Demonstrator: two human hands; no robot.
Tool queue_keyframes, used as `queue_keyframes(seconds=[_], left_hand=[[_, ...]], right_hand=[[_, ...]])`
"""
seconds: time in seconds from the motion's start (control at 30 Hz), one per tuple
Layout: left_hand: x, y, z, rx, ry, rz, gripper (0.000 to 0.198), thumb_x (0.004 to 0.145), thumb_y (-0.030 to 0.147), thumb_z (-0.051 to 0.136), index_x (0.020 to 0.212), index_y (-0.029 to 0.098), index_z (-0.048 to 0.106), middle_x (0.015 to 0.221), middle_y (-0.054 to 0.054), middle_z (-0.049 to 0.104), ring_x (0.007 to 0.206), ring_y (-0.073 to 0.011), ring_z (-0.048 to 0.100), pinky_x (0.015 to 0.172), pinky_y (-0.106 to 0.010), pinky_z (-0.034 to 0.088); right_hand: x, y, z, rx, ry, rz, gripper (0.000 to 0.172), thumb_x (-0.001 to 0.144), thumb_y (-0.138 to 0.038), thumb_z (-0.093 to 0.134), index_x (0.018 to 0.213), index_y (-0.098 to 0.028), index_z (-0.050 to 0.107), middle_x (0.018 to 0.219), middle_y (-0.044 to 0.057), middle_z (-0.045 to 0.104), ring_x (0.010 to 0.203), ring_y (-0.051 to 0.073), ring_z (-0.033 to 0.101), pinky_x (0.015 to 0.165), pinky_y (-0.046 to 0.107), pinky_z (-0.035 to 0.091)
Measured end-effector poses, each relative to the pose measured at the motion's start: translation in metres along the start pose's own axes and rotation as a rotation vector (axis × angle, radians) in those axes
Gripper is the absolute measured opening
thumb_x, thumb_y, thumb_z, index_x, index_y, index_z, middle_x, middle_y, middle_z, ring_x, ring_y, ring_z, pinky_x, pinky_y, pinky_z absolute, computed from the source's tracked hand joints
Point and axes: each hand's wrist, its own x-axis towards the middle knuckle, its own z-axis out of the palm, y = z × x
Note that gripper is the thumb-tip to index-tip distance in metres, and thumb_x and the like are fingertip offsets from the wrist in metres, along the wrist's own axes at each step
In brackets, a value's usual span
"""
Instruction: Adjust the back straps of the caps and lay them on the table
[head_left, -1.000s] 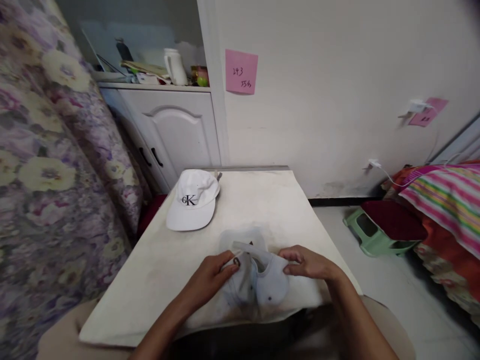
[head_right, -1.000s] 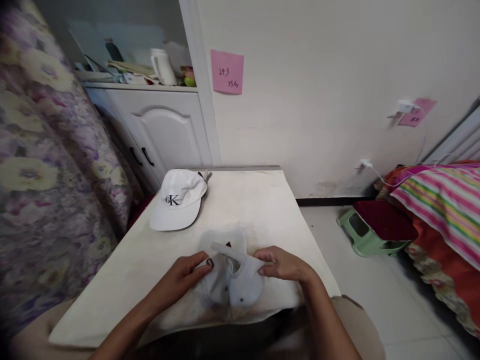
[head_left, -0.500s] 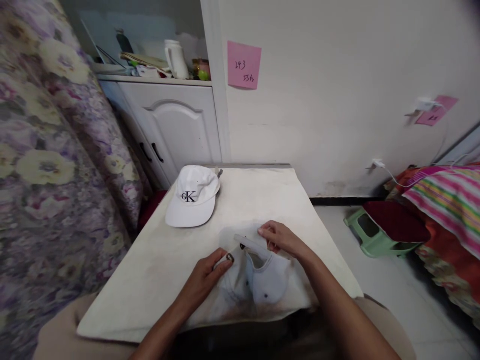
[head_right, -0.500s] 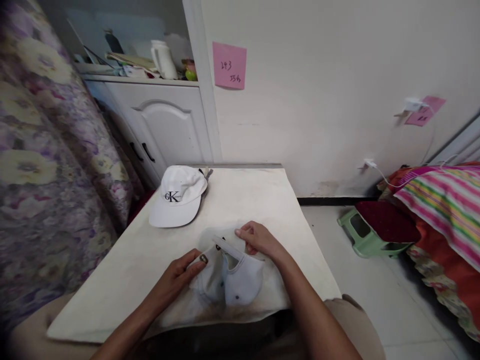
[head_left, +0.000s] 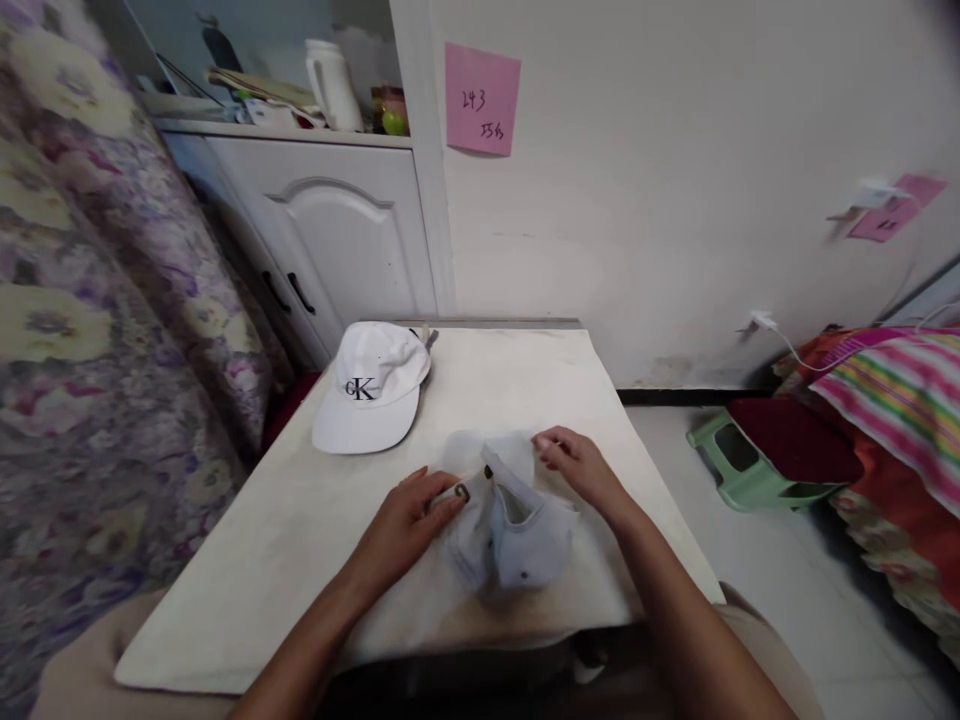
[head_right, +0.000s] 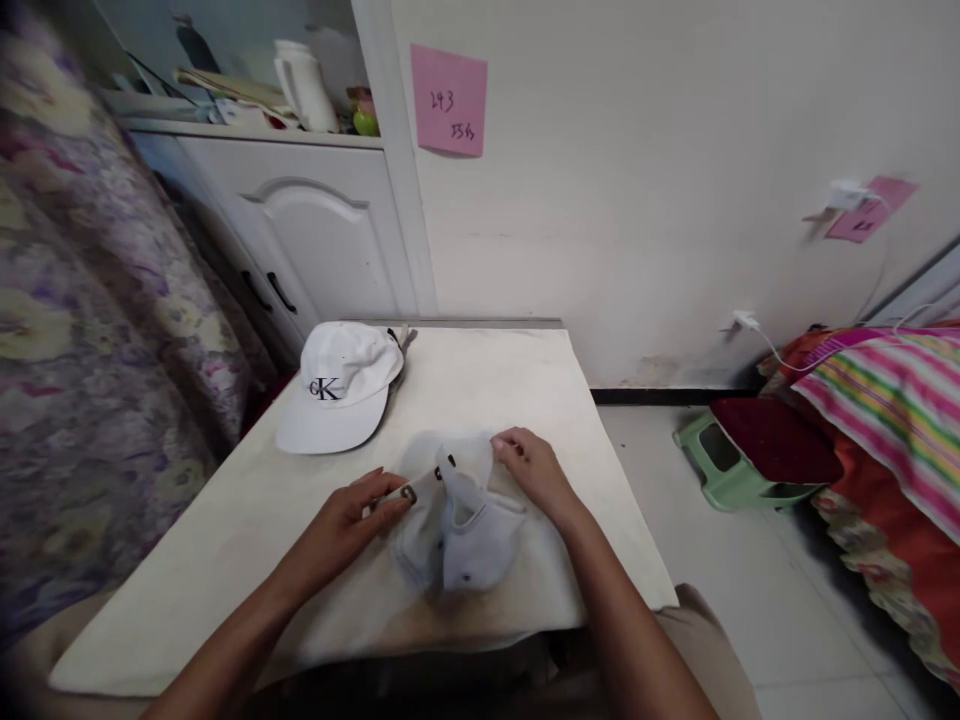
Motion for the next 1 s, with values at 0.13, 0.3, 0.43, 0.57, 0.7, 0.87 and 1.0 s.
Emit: queue_keyframes(seconds=[0.13, 0.3, 0.43, 0.57, 0.7, 0.87, 1.0], left_hand=[[0.006, 0.018, 0.001, -0.038, -0.056, -0.034, 0.024, 0.090, 0.041, 0.060, 0.098, 0.023, 0.073, 0.092, -0.003, 0.073, 0.083, -0.0232, 0.064, 0.069, -0.027, 0.044], [0.012, 0.032, 0.009, -0.045, -0.048, -0.052, 0.019, 0.085, 0.037, 0.065, 0.092, 0.022, 0.073, 0.087, -0.002, 0.074, 0.080, -0.0231, 0.066, 0.068, -0.027, 0.046], [0.010, 0.037, 0.010, -0.127, -0.032, -0.033, 0.019, 0.087, 0.033, 0.061, 0.094, 0.021, 0.073, 0.092, -0.004, 0.074, 0.086, -0.0243, 0.066, 0.075, -0.028, 0.048], [0.005, 0.040, 0.007, -0.145, -0.013, -0.061, 0.024, 0.089, 0.038, 0.058, 0.092, 0.019, 0.072, 0.088, -0.005, 0.073, 0.080, -0.0224, 0.064, 0.069, -0.027, 0.048], [0.000, 0.039, 0.004, -0.193, -0.013, -0.081, 0.026, 0.089, 0.041, 0.059, 0.094, 0.019, 0.071, 0.089, -0.004, 0.072, 0.080, -0.0215, 0.063, 0.069, -0.025, 0.047], [-0.001, 0.031, 0.004, -0.330, -0.029, -0.110, 0.028, 0.086, 0.043, 0.063, 0.093, 0.017, 0.071, 0.087, -0.005, 0.070, 0.080, -0.0213, 0.061, 0.071, -0.027, 0.047], [-0.003, 0.028, 0.005, -0.335, -0.047, -0.097, 0.029, 0.088, 0.044, 0.061, 0.092, 0.017, 0.071, 0.083, -0.003, 0.068, 0.074, -0.0186, 0.059, 0.069, -0.026, 0.045]], right_hand=[[-0.014, -0.043, -0.006, -0.160, -0.151, -0.118, 0.042, 0.096, -0.052, 0.047, 0.078, -0.020, 0.067, 0.078, 0.002, 0.065, 0.077, 0.018, 0.058, 0.071, 0.031, 0.042], [-0.034, -0.069, 0.007, -0.278, -0.296, -0.099, 0.032, 0.086, -0.050, 0.065, 0.074, -0.021, 0.061, 0.069, -0.001, 0.062, 0.064, 0.015, 0.053, 0.056, 0.026, 0.033], [-0.041, -0.068, 0.014, -0.213, -0.332, -0.124, 0.010, 0.082, -0.025, 0.067, 0.077, -0.021, 0.060, 0.072, -0.002, 0.063, 0.065, 0.014, 0.056, 0.057, 0.025, 0.036], [-0.043, -0.069, 0.013, 0.098, -0.333, -0.074, 0.005, 0.090, -0.022, 0.055, 0.089, -0.020, 0.060, 0.080, 0.000, 0.067, 0.069, 0.015, 0.064, 0.062, 0.025, 0.046], [-0.041, -0.066, 0.014, 0.231, -0.281, -0.059, 0.012, 0.092, -0.029, 0.053, 0.094, -0.019, 0.060, 0.083, 0.000, 0.065, 0.061, 0.011, 0.060, 0.059, 0.024, 0.046], [-0.035, -0.056, 0.022, 0.248, -0.241, -0.013, 0.015, 0.089, -0.034, 0.058, 0.093, -0.019, 0.060, 0.073, -0.004, 0.056, 0.048, 0.007, 0.045, 0.045, 0.021, 0.035], [-0.034, -0.057, 0.028, 0.265, -0.277, 0.015, 0.019, 0.082, -0.035, 0.068, 0.089, -0.019, 0.061, 0.067, -0.006, 0.053, 0.049, 0.007, 0.042, 0.045, 0.020, 0.033]])
